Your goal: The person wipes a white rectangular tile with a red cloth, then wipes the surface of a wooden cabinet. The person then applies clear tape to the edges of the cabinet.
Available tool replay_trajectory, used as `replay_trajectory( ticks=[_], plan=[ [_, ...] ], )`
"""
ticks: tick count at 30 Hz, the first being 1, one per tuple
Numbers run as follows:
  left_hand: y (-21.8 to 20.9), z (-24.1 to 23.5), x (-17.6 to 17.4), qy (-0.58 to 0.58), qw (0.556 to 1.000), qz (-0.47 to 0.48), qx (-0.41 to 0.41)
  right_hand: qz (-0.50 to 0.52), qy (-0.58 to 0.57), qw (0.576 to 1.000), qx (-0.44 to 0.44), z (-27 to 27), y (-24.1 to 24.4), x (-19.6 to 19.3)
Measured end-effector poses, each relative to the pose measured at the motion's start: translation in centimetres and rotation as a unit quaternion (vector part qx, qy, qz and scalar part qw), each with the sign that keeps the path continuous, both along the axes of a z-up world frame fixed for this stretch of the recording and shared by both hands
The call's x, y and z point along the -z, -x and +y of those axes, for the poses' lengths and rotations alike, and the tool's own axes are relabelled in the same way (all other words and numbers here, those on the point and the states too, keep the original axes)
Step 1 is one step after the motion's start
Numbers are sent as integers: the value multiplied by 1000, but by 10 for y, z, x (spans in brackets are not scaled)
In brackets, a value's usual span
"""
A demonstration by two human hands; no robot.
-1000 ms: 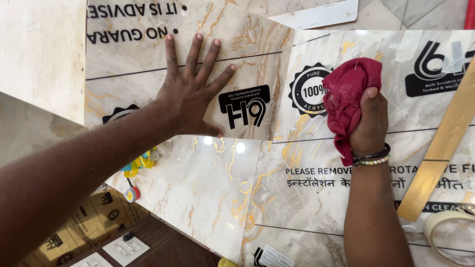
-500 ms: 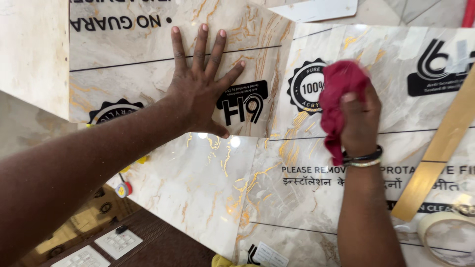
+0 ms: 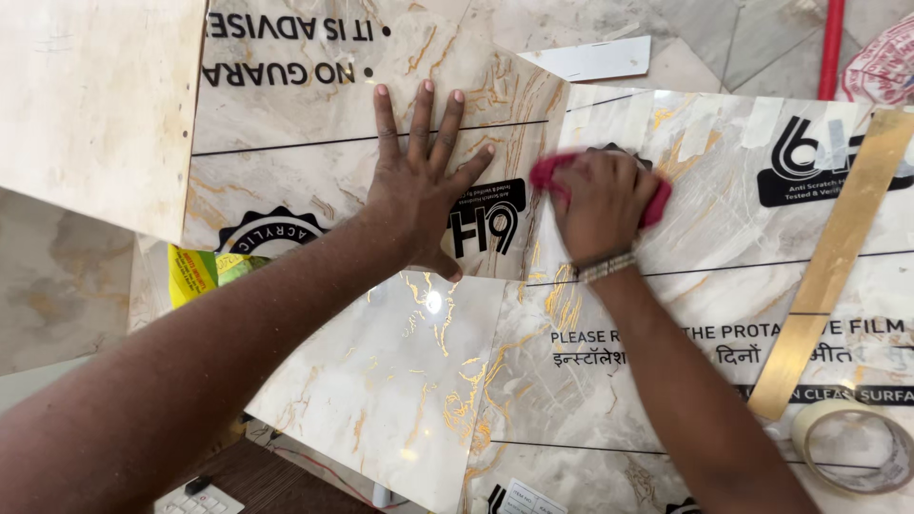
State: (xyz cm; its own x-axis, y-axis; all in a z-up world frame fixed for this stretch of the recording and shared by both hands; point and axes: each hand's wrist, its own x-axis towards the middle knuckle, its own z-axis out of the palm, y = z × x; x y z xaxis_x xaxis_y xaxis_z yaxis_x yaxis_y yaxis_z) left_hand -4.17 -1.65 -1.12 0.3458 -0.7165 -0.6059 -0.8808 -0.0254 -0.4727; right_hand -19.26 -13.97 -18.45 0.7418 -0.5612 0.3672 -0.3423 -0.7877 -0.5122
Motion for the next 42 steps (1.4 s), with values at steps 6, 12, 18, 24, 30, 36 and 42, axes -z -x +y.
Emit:
replay_trajectory(
  ticks=[6,12,18,24,30,36,42],
  plan=[
    [2,1,1,-12,1000,-3,-2,-10,93,995,40,-58,-61,21],
    [2,-1,3,11,1000,-4,0,31,74,997,-23,47,32,14],
    [4,-4,-1,6,1000,13,-9,17,98,994,34,11,-4,17],
    [4,-4,9,0,1000,-8,-5,9,115,990,84,-43,-61,35],
    [5,-4,18,9,1000,-24,-7,57,74,995,-41,65,46,26],
    [53,-10,32,37,999,-16,-15,-72,-101,985,-119,138,191,-10],
    [170,101,104,539,772,314,-117,-148,-244,958,-32,141,271,-15]
  ],
)
